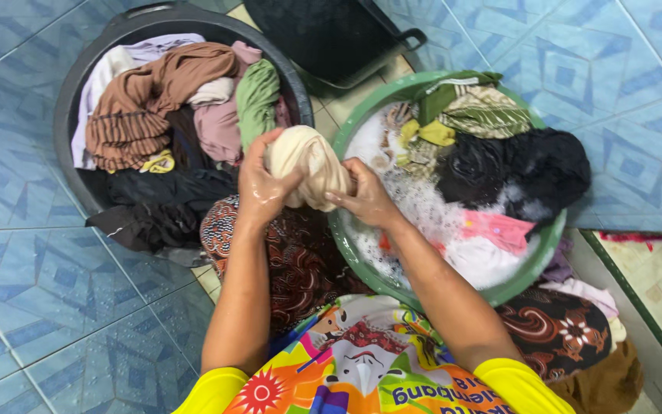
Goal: The person washes clothes by hand in a basin of soapy water, scrubbing, squeezing, and rubbing various garments one at a time before setting them aside.
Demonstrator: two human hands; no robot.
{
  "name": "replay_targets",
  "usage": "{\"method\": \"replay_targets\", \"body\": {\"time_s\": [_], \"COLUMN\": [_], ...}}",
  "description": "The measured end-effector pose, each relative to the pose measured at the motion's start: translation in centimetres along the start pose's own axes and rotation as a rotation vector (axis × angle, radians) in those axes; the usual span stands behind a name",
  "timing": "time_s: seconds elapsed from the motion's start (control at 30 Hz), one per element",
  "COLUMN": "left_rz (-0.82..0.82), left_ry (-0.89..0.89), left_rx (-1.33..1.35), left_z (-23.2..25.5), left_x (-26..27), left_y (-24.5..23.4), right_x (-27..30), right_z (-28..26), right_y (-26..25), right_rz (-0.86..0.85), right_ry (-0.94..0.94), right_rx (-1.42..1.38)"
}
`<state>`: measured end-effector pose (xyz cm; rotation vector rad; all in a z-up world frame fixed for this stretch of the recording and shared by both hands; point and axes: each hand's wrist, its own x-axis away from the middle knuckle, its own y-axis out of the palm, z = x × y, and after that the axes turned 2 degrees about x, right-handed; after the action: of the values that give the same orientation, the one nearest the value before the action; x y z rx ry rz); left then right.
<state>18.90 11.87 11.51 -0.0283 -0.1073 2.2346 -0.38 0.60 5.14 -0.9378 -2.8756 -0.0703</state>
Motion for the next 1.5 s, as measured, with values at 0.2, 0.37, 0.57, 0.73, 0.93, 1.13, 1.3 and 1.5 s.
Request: {"method": "replay_targets", "body": {"time_s": [0.2, 0.37, 0.57, 0.73, 0.93, 1.13, 1.3, 1.5], "left_rz": [0.307, 0.531, 0.356, 0.088, -0.712, -1.347, -1.089, -0.991], "left_ry": [0.322, 0.19, 0.104, 0.279, -0.064, -0.077, -0.177, -0.152], "left_rx": [-0.374, -0.676, -0.655, -0.594, -0.816, -1.525, -1.25, -1.098], "left_z": [4.0, 1.6, -0.5, 0.0, -3.7, -16.6, -26.2, -22.8], "left_x": [-0.5, -1.0, -1.0, -0.3, 2.5, 5.4, 5.1, 1.9], "left_y": [-7.7, -11.9, -8.4, 0.6, 13.3, 21.9, 22.6, 21.4], "right_x": [-7.0, -10.7, -8.5, -1.5, 7.8, 9.5, 8.6, 8.9], "right_z": [-2.8, -3.5, -0.4, 4.3, 4.0, 6.2, 13.7, 14.7], "right_y": [7.1, 10.8, 7.2, -1.4, -9.3, -6.8, -7.5, -9.7], "right_rz": [-0.043, 0.031, 0.093, 0.169, 0.037, -0.363, -0.234, -0.166], "right_ry": [-0.206, -0.146, 0.171, 0.144, 0.26, 0.701, 0.568, 0.461], "right_rx": [-0.286, -0.016, -0.031, 0.285, 0.965, 1.213, 1.188, 0.878]}}
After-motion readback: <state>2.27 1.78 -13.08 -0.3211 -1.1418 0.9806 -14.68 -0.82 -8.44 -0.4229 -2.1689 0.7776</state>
